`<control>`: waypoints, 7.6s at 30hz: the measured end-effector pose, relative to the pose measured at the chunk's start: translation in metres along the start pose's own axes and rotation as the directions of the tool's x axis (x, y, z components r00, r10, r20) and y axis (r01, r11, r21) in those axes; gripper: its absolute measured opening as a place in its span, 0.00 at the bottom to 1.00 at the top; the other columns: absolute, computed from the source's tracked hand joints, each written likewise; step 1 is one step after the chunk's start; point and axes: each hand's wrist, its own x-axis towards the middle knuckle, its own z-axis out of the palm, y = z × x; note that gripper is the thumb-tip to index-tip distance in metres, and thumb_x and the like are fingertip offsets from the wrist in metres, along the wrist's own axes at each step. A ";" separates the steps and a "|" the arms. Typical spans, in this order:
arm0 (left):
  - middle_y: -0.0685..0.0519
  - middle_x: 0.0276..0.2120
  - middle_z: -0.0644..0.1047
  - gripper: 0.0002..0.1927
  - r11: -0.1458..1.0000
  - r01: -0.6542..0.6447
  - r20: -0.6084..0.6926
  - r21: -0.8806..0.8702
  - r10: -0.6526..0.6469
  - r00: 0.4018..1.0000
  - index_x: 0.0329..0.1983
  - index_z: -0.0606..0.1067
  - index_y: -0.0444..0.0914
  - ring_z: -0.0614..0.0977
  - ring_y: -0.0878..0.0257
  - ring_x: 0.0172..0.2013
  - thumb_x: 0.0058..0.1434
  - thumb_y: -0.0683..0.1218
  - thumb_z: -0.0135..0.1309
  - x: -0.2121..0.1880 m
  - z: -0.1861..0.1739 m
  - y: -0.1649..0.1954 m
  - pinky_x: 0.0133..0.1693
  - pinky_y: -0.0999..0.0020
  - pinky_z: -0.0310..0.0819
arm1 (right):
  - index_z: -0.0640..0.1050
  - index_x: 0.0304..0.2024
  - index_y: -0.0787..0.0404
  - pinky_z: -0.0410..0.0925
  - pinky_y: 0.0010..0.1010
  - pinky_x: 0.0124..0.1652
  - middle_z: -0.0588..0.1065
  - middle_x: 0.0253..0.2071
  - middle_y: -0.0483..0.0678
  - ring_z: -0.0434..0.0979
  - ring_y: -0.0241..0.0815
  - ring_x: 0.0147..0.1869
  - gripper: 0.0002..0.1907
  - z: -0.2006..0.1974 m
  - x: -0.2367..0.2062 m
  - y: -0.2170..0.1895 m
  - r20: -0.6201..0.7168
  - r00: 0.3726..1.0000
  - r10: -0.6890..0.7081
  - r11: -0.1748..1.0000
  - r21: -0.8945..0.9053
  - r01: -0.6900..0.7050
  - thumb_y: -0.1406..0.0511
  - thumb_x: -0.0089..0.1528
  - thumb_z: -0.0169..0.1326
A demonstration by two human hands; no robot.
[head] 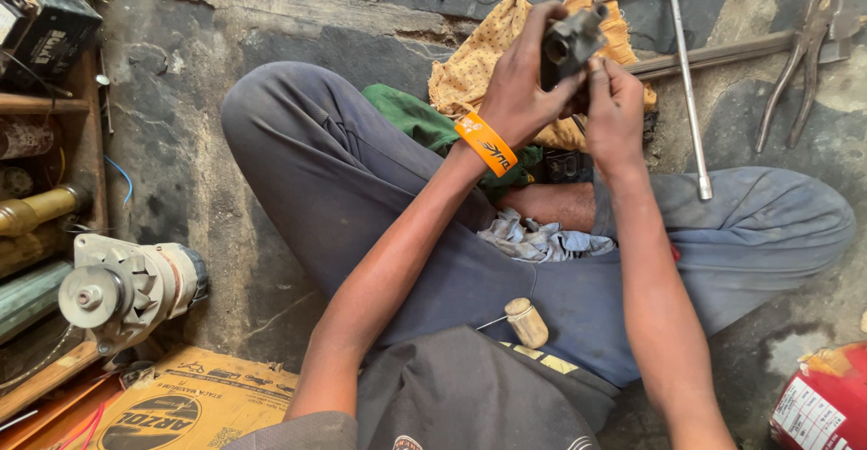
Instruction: The person sits on the workshop floor and repairs a carburetor, using a screwdriver to loosen its screws and disassemble its cover and internal parts. They handle small screws, reposition the carburetor body, and reassemble the components by hand.
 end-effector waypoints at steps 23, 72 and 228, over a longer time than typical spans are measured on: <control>0.40 0.53 0.75 0.37 0.993 -0.051 -0.037 0.102 0.055 0.998 0.63 0.62 0.36 0.75 0.41 0.57 0.53 0.37 0.66 -0.001 -0.003 -0.004 0.59 0.53 0.71 | 0.76 0.46 0.71 0.73 0.32 0.39 0.77 0.42 0.54 0.80 0.41 0.40 0.05 0.001 -0.009 -0.024 0.033 0.911 -0.410 0.675 -0.661 0.328 0.74 0.69 0.58; 0.39 0.56 0.74 0.37 0.990 -0.056 -0.037 0.126 0.061 0.997 0.65 0.62 0.34 0.75 0.41 0.59 0.54 0.40 0.66 -0.002 -0.002 -0.002 0.61 0.54 0.70 | 0.74 0.36 0.69 0.67 0.26 0.36 0.74 0.31 0.45 0.72 0.32 0.34 0.16 -0.002 -0.001 -0.007 -0.068 0.964 -0.258 0.890 -0.405 0.210 0.67 0.79 0.50; 0.44 0.43 0.84 0.35 0.954 0.298 0.238 0.006 -0.291 0.927 0.54 0.77 0.32 0.86 0.57 0.43 0.46 0.54 0.71 0.017 -0.029 -0.036 0.46 0.64 0.79 | 0.79 0.47 0.70 0.74 0.20 0.48 0.81 0.44 0.47 0.81 0.31 0.47 0.07 0.012 -0.002 -0.029 -0.090 0.956 -0.280 0.954 -0.136 0.267 0.77 0.67 0.60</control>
